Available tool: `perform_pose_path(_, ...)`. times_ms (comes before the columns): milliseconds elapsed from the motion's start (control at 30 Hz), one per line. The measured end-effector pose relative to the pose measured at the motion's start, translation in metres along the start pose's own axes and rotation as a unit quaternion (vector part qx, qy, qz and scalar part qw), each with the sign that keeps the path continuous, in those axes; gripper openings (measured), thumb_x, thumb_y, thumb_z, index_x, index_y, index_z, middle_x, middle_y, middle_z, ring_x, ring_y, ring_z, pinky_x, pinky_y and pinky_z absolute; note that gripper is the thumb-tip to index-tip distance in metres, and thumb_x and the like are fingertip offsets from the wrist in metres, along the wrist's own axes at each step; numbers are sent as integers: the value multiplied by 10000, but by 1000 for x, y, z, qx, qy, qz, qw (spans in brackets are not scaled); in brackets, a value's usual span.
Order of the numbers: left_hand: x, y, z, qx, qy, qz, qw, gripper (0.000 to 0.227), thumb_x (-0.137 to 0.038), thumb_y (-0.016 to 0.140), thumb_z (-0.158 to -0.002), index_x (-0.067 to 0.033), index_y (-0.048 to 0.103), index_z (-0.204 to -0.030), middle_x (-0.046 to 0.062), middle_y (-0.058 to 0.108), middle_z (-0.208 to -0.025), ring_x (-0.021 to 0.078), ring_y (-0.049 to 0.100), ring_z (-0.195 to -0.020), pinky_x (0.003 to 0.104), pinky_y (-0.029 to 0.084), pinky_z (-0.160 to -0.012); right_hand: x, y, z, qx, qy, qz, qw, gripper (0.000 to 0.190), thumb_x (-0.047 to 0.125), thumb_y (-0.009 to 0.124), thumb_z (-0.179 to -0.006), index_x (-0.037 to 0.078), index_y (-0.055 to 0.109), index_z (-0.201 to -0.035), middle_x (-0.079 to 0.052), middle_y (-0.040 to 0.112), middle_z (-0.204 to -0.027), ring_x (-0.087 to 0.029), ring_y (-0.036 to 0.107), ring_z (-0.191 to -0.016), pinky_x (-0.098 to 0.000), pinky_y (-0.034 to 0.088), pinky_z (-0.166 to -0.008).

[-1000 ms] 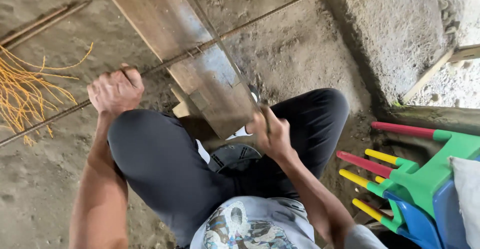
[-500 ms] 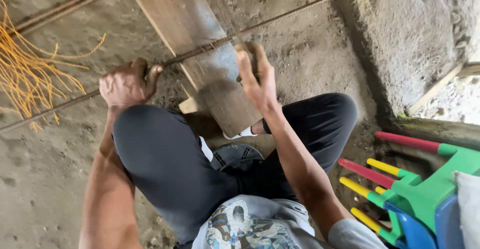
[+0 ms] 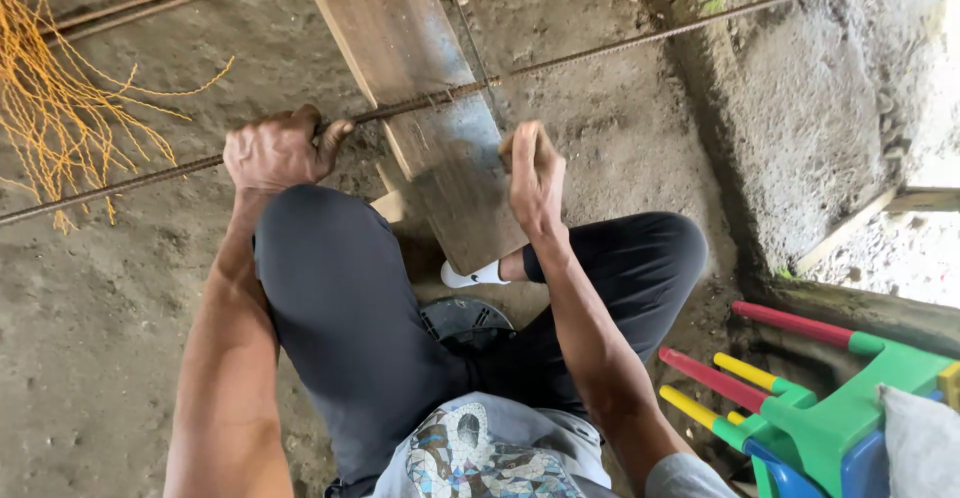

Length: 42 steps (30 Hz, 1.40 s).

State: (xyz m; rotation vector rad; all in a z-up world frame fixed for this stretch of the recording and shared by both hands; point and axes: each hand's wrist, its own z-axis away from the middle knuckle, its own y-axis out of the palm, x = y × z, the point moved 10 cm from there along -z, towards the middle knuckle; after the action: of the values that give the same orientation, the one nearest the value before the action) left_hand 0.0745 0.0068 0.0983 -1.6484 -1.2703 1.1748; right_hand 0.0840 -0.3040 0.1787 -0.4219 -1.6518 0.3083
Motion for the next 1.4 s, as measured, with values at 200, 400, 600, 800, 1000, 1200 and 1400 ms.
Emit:
perform_pose_path(200, 9, 17, 0, 14, -21, -31, 999, 648, -780, 400, -1095, -248, 636, -811, 16, 674, -644, 288, 749, -656, 473, 562, -620, 32, -2, -6, 17, -110, 58, 992, 475, 316, 315, -1150, 103, 483, -761, -75, 435, -572, -145, 442, -549, -284, 435, -550)
perform_pose_path(400, 9, 15, 5, -13, 24, -12, 1000, 671, -776, 432, -1134, -242, 609, -768, 12, 656, -616, 268, 746, -630, 448, 578, -598, 75, -23, 55, 41, -232, 257, 937, 390, 125, 330, -1119, -22, 514, -808, -204, 389, -528, -395, 434, -407, -426, 365, -419)
perform_pose_path(600, 5, 11, 8, -56, 28, -79, 995, 732, -840, 345, -1155, -283, 590, -749, -43, 630, -581, 233, 723, -565, 430, 551, -575, 18, -89, 135, 26, -15, 118, 993, 554, 187, 407, -1070, 153, 464, -520, 8, 476, -388, -118, 407, -304, -220, 396, -386)
perform_pose_path(800, 6, 17, 5, -32, 51, -63, 996, 688, -760, 374, -1187, -257, 617, -786, -27, 612, -576, 222, 708, -560, 398, 549, -556, 50, -9, 26, -15, -104, 132, 986, 494, 270, 382, -1117, 119, 466, -654, -47, 422, -453, -121, 348, -424, -296, 294, -413)
perform_pose_path(1000, -8, -8, 22, -273, 128, -135, 944, 525, -707, 531, -1087, -313, 618, -751, -29, 462, -624, 182, 580, -525, 324, 517, -504, 54, -36, 46, 15, -86, 115, 990, 570, 269, 371, -1139, 91, 457, -605, -99, 453, -421, -145, 408, -357, -264, 346, -399)
perform_pose_path(1200, 3, 7, 5, -41, 40, -95, 994, 772, -855, 320, -1158, -256, 592, -753, -36, 596, -565, 212, 704, -552, 377, 559, -538, 52, -81, 113, 41, -29, 145, 988, 496, 149, 455, -1026, 161, 502, -532, -17, 503, -382, -164, 417, -292, -253, 414, -391)
perform_pose_path(1400, 3, 8, 4, -33, 34, -41, 998, 709, -775, 358, -1176, -236, 613, -793, 20, 599, -574, 282, 702, -555, 431, 563, -538, 43, -1, 9, -20, -126, 103, 986, 558, 298, 360, -1151, 144, 496, -632, -10, 496, -471, -85, 363, -389, -233, 375, -440)
